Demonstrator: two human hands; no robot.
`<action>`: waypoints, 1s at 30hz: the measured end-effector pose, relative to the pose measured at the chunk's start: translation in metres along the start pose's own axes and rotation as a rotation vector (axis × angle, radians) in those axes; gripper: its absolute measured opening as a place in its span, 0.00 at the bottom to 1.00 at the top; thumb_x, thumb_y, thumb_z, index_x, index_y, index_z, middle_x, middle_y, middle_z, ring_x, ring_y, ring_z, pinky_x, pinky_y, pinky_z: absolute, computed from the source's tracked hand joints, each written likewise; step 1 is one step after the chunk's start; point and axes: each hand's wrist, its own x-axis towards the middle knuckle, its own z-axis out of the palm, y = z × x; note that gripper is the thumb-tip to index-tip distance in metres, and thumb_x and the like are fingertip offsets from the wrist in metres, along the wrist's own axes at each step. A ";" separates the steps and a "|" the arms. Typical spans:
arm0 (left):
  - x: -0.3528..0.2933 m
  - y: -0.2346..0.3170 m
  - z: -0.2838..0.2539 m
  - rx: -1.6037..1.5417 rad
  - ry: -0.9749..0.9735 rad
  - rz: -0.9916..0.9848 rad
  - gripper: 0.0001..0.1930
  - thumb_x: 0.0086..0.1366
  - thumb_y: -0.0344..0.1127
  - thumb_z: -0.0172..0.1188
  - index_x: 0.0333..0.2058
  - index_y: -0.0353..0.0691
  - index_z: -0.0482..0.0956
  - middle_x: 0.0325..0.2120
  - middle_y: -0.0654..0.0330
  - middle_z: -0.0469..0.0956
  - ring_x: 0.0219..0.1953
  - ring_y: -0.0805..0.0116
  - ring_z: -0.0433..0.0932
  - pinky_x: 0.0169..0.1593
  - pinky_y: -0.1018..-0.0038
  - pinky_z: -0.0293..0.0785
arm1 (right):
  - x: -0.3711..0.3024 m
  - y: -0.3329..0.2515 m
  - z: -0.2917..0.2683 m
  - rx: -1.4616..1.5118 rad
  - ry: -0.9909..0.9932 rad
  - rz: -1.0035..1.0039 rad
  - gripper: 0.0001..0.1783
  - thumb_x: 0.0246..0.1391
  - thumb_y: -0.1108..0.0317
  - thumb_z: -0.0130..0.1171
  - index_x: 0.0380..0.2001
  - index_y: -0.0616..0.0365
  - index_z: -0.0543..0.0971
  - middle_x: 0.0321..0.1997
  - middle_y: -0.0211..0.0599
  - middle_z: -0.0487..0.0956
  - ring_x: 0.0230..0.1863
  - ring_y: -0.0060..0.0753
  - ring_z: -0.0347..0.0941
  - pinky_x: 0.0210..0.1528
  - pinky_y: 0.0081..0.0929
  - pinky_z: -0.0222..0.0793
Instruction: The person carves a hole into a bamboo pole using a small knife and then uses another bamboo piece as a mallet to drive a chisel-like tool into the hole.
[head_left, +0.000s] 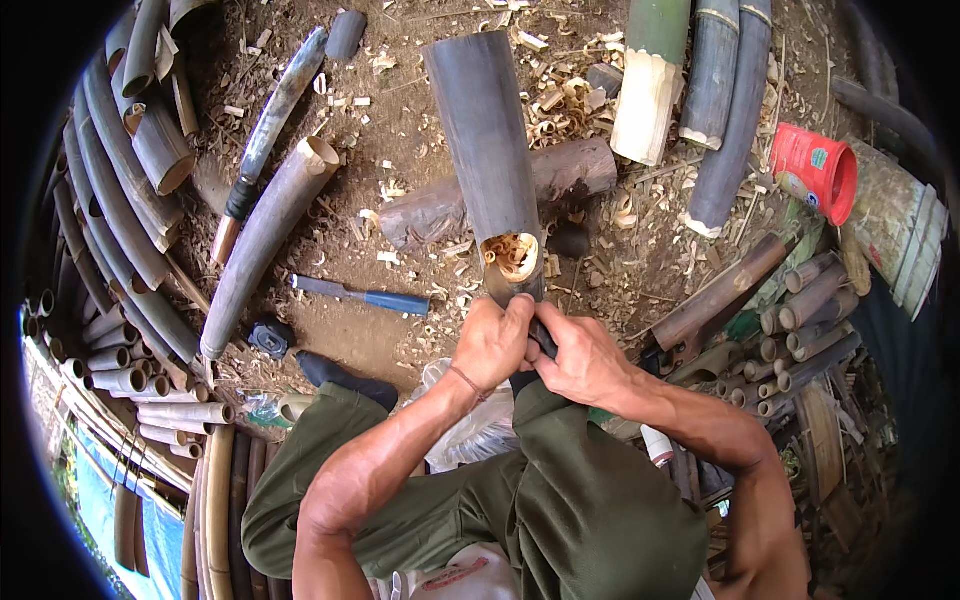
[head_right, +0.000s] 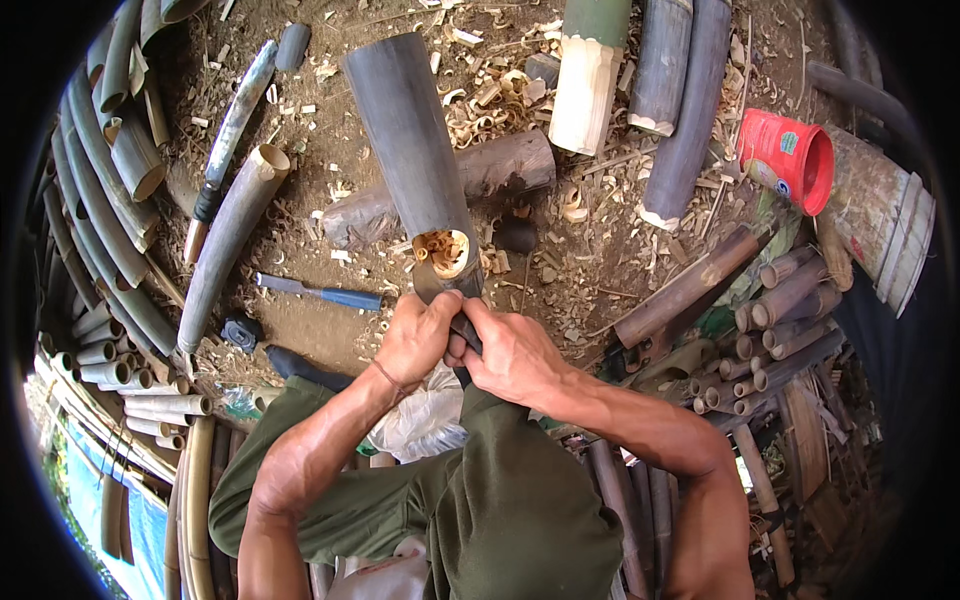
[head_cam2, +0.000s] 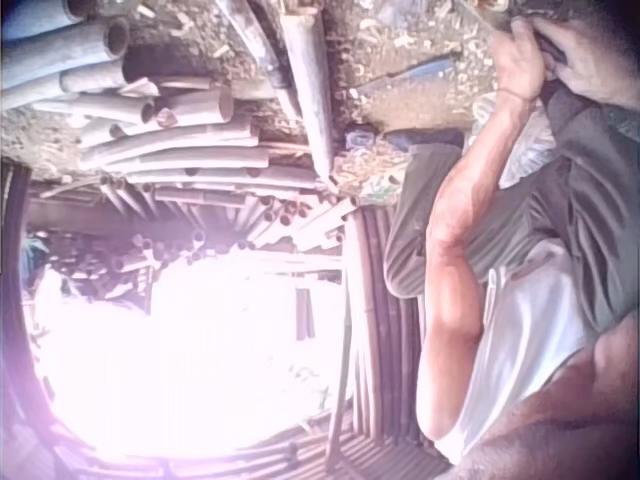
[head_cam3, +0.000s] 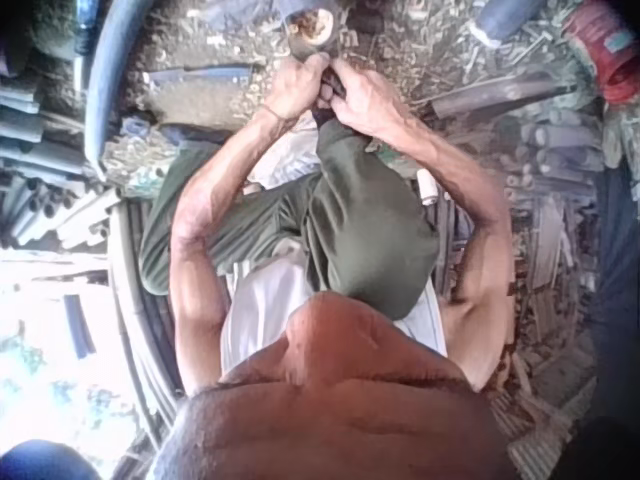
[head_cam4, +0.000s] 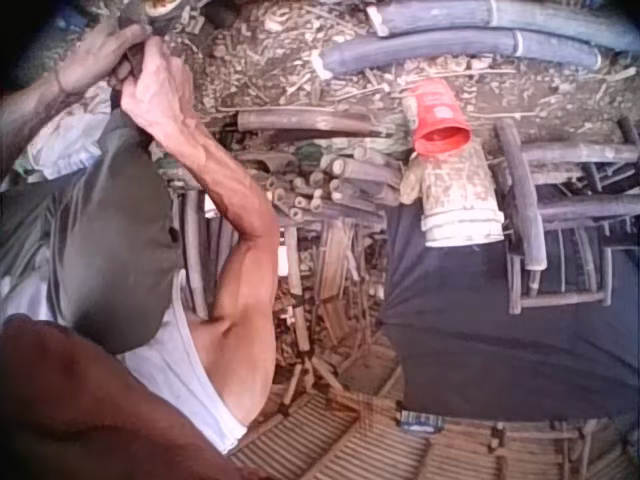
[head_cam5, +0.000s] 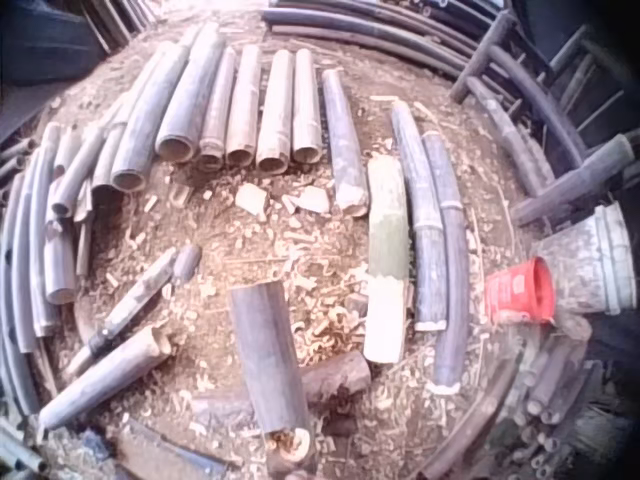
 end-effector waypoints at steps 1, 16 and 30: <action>0.001 0.002 -0.005 0.093 0.005 0.036 0.27 0.67 0.43 0.47 0.19 0.23 0.77 0.12 0.50 0.76 0.15 0.61 0.78 0.24 0.66 0.75 | 0.000 -0.001 0.008 0.066 0.027 0.023 0.14 0.50 0.70 0.59 0.40 0.62 0.70 0.28 0.57 0.79 0.31 0.63 0.77 0.32 0.47 0.72; 0.008 0.009 0.037 -0.142 0.068 0.156 0.30 0.69 0.52 0.48 0.20 0.27 0.76 0.14 0.55 0.76 0.15 0.67 0.75 0.22 0.67 0.73 | -0.006 0.004 -0.030 -0.528 0.288 -0.184 0.20 0.46 0.74 0.60 0.45 0.58 0.73 0.30 0.45 0.80 0.31 0.51 0.80 0.31 0.43 0.77; 0.001 -0.012 0.039 -1.290 -0.529 0.384 0.34 0.69 0.67 0.42 0.52 0.40 0.70 0.33 0.63 0.76 0.34 0.69 0.74 0.41 0.68 0.73 | 0.096 -0.130 -0.068 -1.508 -0.448 -0.542 0.08 0.47 0.63 0.62 0.23 0.55 0.84 0.23 0.35 0.84 0.28 0.36 0.83 0.31 0.35 0.78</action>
